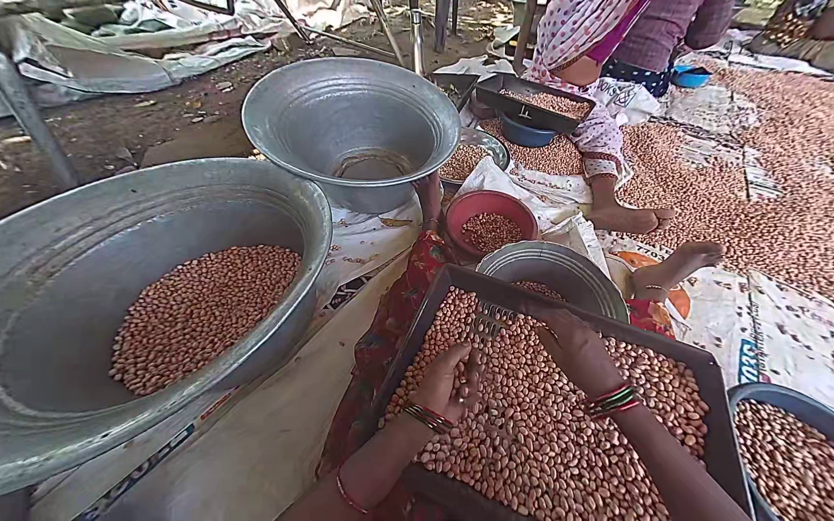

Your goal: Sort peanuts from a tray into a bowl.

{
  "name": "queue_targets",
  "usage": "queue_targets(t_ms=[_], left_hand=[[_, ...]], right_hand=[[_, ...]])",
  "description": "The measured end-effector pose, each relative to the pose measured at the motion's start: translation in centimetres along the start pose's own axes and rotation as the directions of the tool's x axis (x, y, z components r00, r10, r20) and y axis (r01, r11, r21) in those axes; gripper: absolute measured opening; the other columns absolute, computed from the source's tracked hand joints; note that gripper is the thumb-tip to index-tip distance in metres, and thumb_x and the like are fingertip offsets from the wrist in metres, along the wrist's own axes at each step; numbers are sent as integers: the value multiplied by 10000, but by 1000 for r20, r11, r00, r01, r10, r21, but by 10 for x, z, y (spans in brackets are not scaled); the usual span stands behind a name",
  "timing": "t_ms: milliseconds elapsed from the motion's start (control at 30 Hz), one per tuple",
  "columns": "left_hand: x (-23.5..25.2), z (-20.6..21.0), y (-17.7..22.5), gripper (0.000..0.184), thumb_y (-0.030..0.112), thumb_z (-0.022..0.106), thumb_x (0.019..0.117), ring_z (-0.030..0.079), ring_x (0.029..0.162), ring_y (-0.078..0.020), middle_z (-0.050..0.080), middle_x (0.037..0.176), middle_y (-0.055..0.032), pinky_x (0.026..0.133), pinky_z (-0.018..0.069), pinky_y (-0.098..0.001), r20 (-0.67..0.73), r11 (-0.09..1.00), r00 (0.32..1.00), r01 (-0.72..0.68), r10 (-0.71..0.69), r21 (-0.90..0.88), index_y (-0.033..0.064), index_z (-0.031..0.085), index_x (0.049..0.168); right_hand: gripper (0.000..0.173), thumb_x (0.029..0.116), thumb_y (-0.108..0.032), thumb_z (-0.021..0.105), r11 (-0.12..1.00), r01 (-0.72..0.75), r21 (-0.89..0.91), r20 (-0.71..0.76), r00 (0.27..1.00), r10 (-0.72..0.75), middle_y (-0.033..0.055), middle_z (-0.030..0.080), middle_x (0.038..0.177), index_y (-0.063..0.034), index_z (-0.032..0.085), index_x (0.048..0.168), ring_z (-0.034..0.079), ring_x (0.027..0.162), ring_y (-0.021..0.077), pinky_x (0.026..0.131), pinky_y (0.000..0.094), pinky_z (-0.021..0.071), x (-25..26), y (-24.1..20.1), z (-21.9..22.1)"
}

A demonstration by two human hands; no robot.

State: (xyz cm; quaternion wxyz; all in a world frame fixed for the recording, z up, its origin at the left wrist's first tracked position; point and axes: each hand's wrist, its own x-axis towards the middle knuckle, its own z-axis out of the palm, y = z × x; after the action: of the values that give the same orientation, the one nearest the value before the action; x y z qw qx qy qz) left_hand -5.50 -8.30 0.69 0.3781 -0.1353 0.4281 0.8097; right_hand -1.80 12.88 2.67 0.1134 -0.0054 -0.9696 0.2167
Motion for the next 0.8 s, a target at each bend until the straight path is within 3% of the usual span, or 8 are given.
queue_targets(t_ms=[67, 133, 300, 467, 533, 633, 700, 800], left_hand=[[0, -4, 16, 395, 157, 245, 1102, 411, 373, 14, 541, 555, 59, 360, 323, -120, -62, 986, 987, -152, 147, -70, 134, 515, 814], [-1, -13, 31, 390, 157, 244, 1102, 412, 371, 13, 560, 577, 47, 353, 323, -119, -119, 967, 967, -237, 226, -88, 131, 505, 814], [-8, -33, 56, 474, 264, 272, 1137, 363, 342, 5, 442, 499, 74, 334, 294, -127, -205, 966, 952, -246, 226, -79, 169, 445, 706], [-16, -43, 48, 483, 301, 219, 1141, 380, 324, 17, 417, 463, 90, 323, 314, -123, -158, 970, 973, -194, 170, -149, 155, 509, 784], [-16, -45, 43, 493, 322, 202, 1140, 401, 334, 16, 452, 480, 84, 331, 333, -120, -118, 979, 984, -149, 133, -141, 149, 532, 818], [-17, -50, 38, 571, 417, 166, 1123, 442, 360, -3, 526, 534, 52, 340, 352, -132, -42, 986, 997, -64, 59, -151, 140, 583, 849], [-20, -53, 37, 629, 448, 125, 1110, 478, 378, -8, 563, 558, 43, 352, 375, -133, 15, 978, 997, -69, 73, -199, 145, 599, 830], [-29, -56, 40, 600, 380, 141, 1110, 491, 372, 2, 576, 555, 52, 346, 382, -121, -34, 945, 986, -168, 165, -280, 160, 577, 761]], right_hand=[[238, 991, -25, 564, 997, 60, 38, 24, 998, -60, 282, 720, 1136, 84, 728, 1125, 695, 1089, 459, 953, 562, 532, 16, -12, 12], [268, 1023, -59, 529, 995, 49, 82, 186, 981, -63, 281, 716, 1133, 78, 726, 1143, 694, 1091, 442, 956, 556, 527, 27, -29, 25], [286, 1035, -60, 491, 978, 146, -149, 563, 826, -38, 303, 647, 1236, 65, 676, 1214, 640, 1136, 484, 939, 609, 496, 35, -62, 74], [312, 1052, -75, 447, 985, 71, -155, 563, 826, 29, 312, 630, 1250, 100, 633, 1231, 636, 1154, 474, 941, 592, 494, 39, -77, 73], [317, 1052, -116, 464, 1000, 6, 30, 493, 870, -20, 280, 654, 1200, 82, 658, 1205, 659, 1118, 421, 939, 540, 513, 44, -88, 51], [291, 1021, -105, 525, 939, 101, 328, 342, 914, -218, 242, 703, 1113, 62, 712, 1171, 685, 1021, 343, 906, 451, 524, 49, -111, 22], [334, 1045, -135, 512, 955, 112, 276, 358, 910, -210, 245, 691, 1210, 47, 681, 1268, 663, 1134, 364, 992, 476, 498, 63, -111, 19], [401, 1082, -237, 505, 996, -60, 63, 459, 888, 24, 255, 574, 1409, 4, 604, 1388, 524, 1330, 424, 1092, 585, 392, 91, -87, 44]])
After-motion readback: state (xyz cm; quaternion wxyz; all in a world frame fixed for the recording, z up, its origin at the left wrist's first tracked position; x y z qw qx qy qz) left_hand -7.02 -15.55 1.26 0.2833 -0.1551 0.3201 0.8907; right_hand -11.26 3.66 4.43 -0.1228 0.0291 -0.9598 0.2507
